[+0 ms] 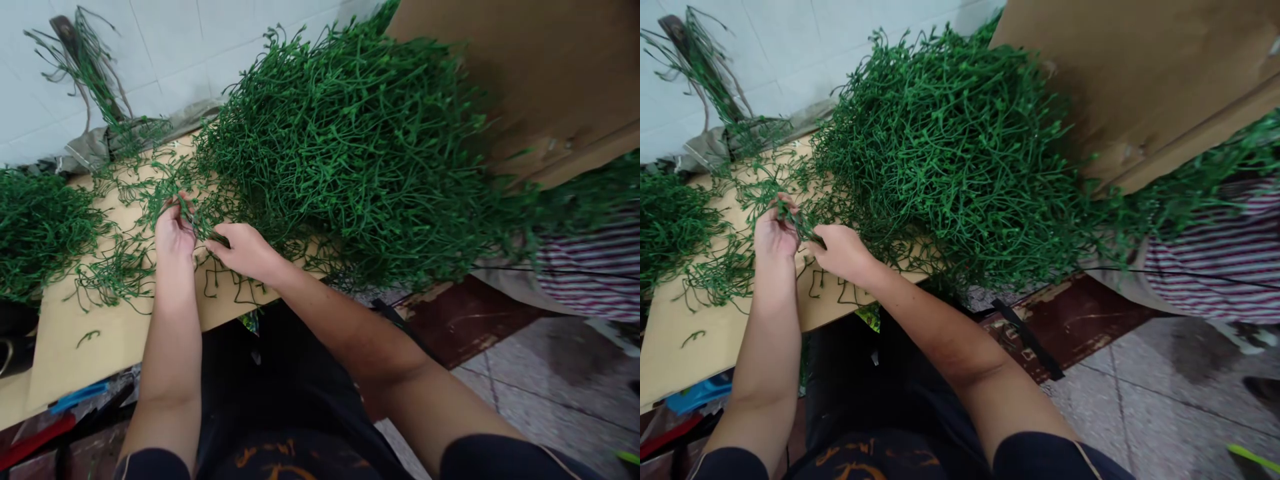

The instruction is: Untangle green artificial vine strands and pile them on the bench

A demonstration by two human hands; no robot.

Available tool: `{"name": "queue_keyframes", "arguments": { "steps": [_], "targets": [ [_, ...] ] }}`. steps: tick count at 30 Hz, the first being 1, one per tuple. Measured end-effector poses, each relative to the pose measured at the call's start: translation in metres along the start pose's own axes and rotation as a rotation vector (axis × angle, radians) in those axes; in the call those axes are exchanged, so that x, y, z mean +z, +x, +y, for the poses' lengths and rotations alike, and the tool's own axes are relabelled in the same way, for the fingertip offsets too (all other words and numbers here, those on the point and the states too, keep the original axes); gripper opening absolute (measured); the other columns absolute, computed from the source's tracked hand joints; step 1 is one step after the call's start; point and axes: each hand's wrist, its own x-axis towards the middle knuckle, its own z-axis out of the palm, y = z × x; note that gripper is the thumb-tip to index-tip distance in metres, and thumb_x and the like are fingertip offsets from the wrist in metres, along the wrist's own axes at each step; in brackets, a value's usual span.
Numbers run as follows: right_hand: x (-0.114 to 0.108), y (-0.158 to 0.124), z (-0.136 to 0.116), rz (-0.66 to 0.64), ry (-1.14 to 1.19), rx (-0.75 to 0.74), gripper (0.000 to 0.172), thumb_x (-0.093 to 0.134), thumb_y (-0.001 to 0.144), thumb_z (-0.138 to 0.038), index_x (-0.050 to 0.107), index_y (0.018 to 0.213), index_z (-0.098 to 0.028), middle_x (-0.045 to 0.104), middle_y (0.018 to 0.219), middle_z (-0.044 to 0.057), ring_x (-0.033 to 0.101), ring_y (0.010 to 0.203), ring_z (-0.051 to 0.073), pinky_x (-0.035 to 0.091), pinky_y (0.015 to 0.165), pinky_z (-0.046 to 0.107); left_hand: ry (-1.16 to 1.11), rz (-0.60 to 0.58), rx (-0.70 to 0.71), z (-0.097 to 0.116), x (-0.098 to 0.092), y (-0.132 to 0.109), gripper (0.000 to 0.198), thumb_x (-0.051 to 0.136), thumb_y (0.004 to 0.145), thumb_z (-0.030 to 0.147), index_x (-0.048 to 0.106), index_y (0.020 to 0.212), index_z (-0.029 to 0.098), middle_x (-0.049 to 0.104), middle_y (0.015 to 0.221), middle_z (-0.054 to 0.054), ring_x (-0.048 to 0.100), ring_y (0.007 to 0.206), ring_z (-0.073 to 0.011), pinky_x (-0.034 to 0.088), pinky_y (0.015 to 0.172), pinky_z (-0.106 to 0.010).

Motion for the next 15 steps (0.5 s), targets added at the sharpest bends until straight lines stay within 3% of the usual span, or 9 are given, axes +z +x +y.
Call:
{"name": "queue_keyframes", "arguments": {
  "steps": [5,15],
  "targets": [
    [0.003,-0.01,-0.007,0.017,-0.01,-0.069,0.028,0.031,0.092,-0.029,0.046,0.072,-0.017,0.048,0.065,0.0,0.042,0.06,0.01,0.027,0.059,0.023,-0.105,-0.107,-0.044,0.008,-0.005,-0.003,0.027,0.036,0.076,-0.002,0.044,0.061,0.019,0.047,0.062,0.001,0.044,0.05,-0.0059,0.043,0.056,-0.017],
    [0.014,-0.031,-0.016,0.014,-0.197,-0.114,0.029,0.03,0.091,-0.029,0.049,0.073,-0.017,0.052,0.065,0.002,0.041,0.056,0.012,0.027,0.057,0.026,-0.083,-0.158,-0.034,-0.004,-0.019,0.006,0.024,0.04,0.074,0.001,0.04,0.058,0.019,0.035,0.059,0.002,0.032,0.046,-0.0068,0.036,0.051,-0.022]
  ]
}}
